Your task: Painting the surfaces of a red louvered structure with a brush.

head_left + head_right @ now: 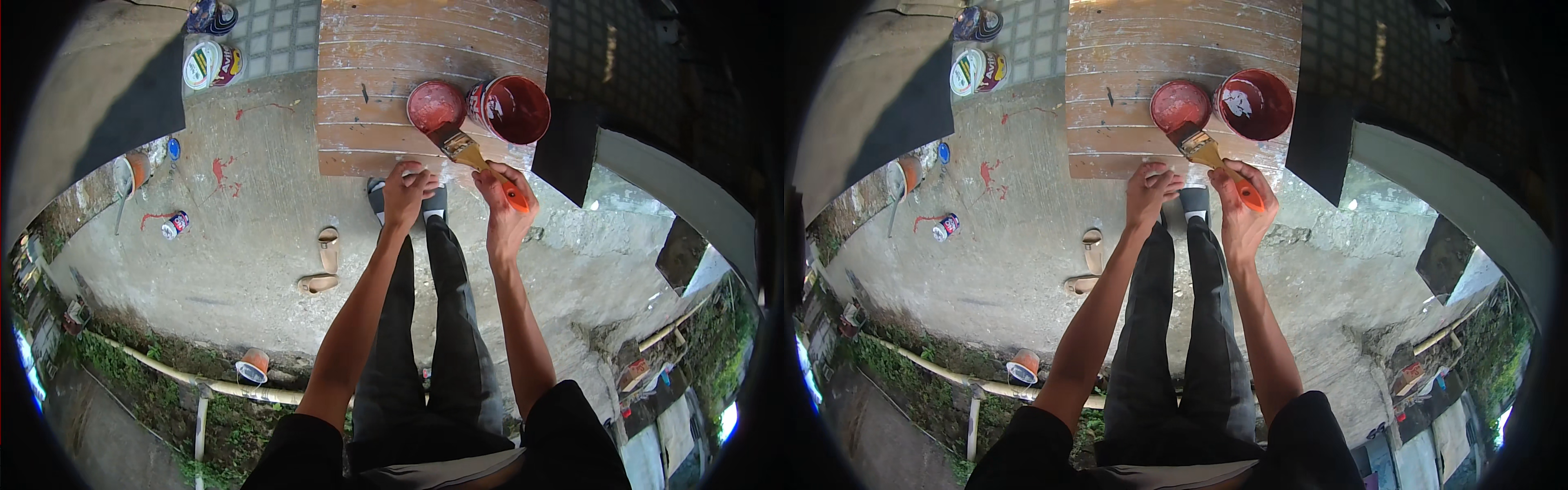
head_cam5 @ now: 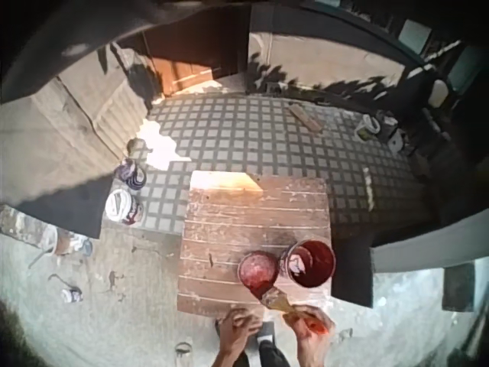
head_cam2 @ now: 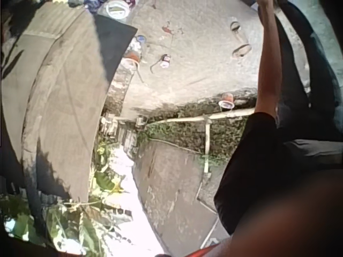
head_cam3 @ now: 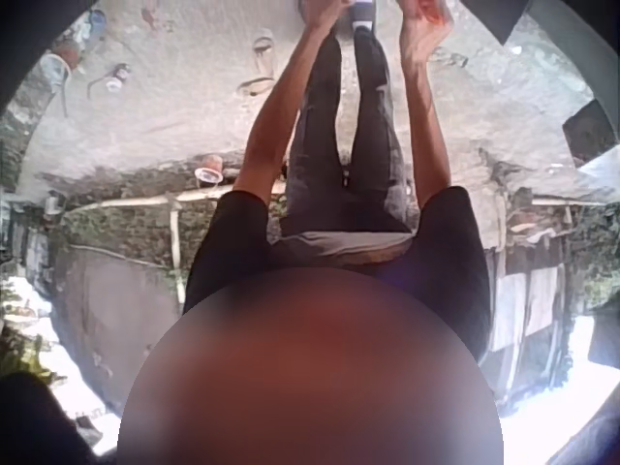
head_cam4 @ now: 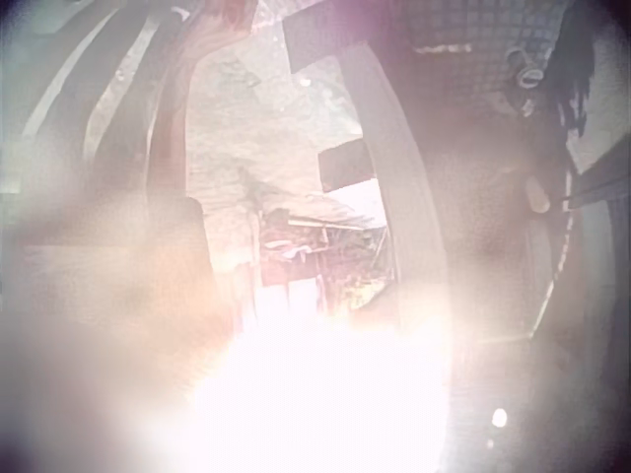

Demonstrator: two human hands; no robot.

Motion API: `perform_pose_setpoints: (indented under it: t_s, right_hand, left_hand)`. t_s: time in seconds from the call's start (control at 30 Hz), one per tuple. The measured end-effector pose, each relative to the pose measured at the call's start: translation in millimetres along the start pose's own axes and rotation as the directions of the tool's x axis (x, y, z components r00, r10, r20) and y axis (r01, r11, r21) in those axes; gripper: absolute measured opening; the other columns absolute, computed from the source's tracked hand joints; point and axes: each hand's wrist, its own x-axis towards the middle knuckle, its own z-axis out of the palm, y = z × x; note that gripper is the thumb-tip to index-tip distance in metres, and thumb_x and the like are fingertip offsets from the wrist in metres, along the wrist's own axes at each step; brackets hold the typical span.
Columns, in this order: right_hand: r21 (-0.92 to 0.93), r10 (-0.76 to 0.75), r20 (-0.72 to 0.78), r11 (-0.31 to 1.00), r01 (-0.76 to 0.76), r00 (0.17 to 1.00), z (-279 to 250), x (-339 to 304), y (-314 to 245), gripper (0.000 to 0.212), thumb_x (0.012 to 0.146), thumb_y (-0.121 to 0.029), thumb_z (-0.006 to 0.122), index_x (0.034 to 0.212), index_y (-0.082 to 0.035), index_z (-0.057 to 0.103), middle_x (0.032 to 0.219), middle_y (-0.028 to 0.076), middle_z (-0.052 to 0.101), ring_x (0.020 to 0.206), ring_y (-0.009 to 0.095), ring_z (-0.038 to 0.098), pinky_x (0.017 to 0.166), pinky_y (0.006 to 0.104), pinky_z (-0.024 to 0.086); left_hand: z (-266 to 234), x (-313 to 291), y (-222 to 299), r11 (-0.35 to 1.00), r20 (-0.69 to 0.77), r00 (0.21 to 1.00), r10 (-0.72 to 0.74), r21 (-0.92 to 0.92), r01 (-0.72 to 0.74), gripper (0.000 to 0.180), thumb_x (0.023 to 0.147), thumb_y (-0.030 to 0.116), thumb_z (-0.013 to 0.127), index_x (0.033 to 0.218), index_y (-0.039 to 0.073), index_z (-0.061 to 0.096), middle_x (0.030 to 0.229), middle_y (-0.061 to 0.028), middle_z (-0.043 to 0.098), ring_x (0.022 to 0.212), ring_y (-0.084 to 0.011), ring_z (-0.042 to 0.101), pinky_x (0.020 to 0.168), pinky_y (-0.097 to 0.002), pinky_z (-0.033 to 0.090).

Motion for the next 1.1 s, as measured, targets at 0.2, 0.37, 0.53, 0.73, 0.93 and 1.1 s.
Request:
perform_pose_setpoints:
  t_s: [0.2, 0.37, 0.53, 0.73, 0.93, 1.1]
  right_hand:
    - [0.603, 0.439, -0.066, 0.733, -0.314, 0.896, -83.7, -68.7, -2.1, 0.019, 0.093, -0.007, 0.069, 0.109, 0.003, 0.065, 0.106, 0.008, 0.068, 0.105, 0.024, 0.069, 0.1, 0.0314, 0.056]
    - [0.798, 0.429, -0.201, 0.593, -0.107, 0.881, -187.7, -138.1, 48.4, 0.005, 0.091, -0.002, 0.067, 0.095, 0.001, 0.066, 0.103, 0.008, 0.069, 0.103, 0.021, 0.069, 0.101, 0.0331, 0.056]
    - [0.795, 0.553, -0.524, 0.591, 0.138, 0.648, -346.2, -254.2, 114.3, 0.01, 0.091, -0.01, 0.065, 0.091, 0.0, 0.068, 0.097, 0.009, 0.071, 0.096, 0.022, 0.071, 0.088, 0.0308, 0.06]
    - [0.846, 0.704, -0.533, 0.433, 0.31, 0.47, -410.8, -392.5, 129.1, 0.015, 0.089, -0.021, 0.07, 0.092, -0.006, 0.069, 0.089, 0.005, 0.071, 0.079, 0.018, 0.07, 0.068, 0.0267, 0.06]
    - [0.812, 0.791, -0.491, 0.265, 0.52, 0.364, -455.2, -498.4, 184.8, 0.018, 0.086, -0.026, 0.072, 0.093, -0.01, 0.069, 0.09, 0.003, 0.071, 0.08, 0.018, 0.069, 0.077, 0.0289, 0.059]
    - [0.677, 0.878, -0.448, 0.209, 0.705, 0.17, -486.8, -554.8, 238.8, 0.018, 0.085, -0.029, 0.073, 0.092, -0.013, 0.069, 0.089, 0.001, 0.071, 0.081, 0.016, 0.069, 0.076, 0.0265, 0.06]
  left_hand:
    - [-86.8, -127.6, -31.8, 0.883, -0.007, 0.989, -0.151, 0.448, 0.138, 0.02, 0.101, 0.022, 0.06, 0.111, 0.004, 0.062, 0.088, -0.0105, 0.076, 0.063, -0.0159, 0.072, 0.049, -0.027, 0.052]
    - [-205.6, -200.5, -33.6, 0.731, -0.148, 0.987, 0.061, 0.68, 0.057, 0.012, 0.096, 0.011, 0.061, 0.098, 0.001, 0.067, 0.08, -0.0154, 0.074, 0.062, -0.0239, 0.073, 0.053, -0.0353, 0.059]
    - [-226.3, -249.5, -39.5, 0.572, -0.086, 0.996, 0.005, 0.817, 0.068, 0.017, 0.091, 0.003, 0.058, 0.08, -0.005, 0.069, 0.072, -0.0162, 0.073, 0.057, -0.0263, 0.073, 0.051, -0.0368, 0.061]
    - [-196.4, -256.1, -15.5, -0.416, 0.353, 0.93, -0.104, 0.834, -0.363, 0.03, 0.08, 0.032, 0.072, 0.093, 0.005, 0.073, 0.096, -0.0202, 0.075, 0.095, -0.0404, 0.073, 0.078, -0.0475, 0.06]
    - [-19.6, -254.4, -33.2, -0.562, 0.259, 0.966, -0.019, 0.796, -0.225, 0.047, 0.081, 0.044, 0.069, 0.103, 0.003, 0.074, 0.11, -0.0246, 0.072, 0.106, -0.0423, 0.069, 0.09, -0.0486, 0.057]
    - [90.5, -300.9, -69.9, -0.557, 0.285, 0.956, -0.064, 0.785, -0.271, 0.051, 0.079, 0.042, 0.071, 0.107, -0.001, 0.074, 0.115, -0.0264, 0.07, 0.11, -0.0409, 0.068, 0.096, -0.046, 0.055]
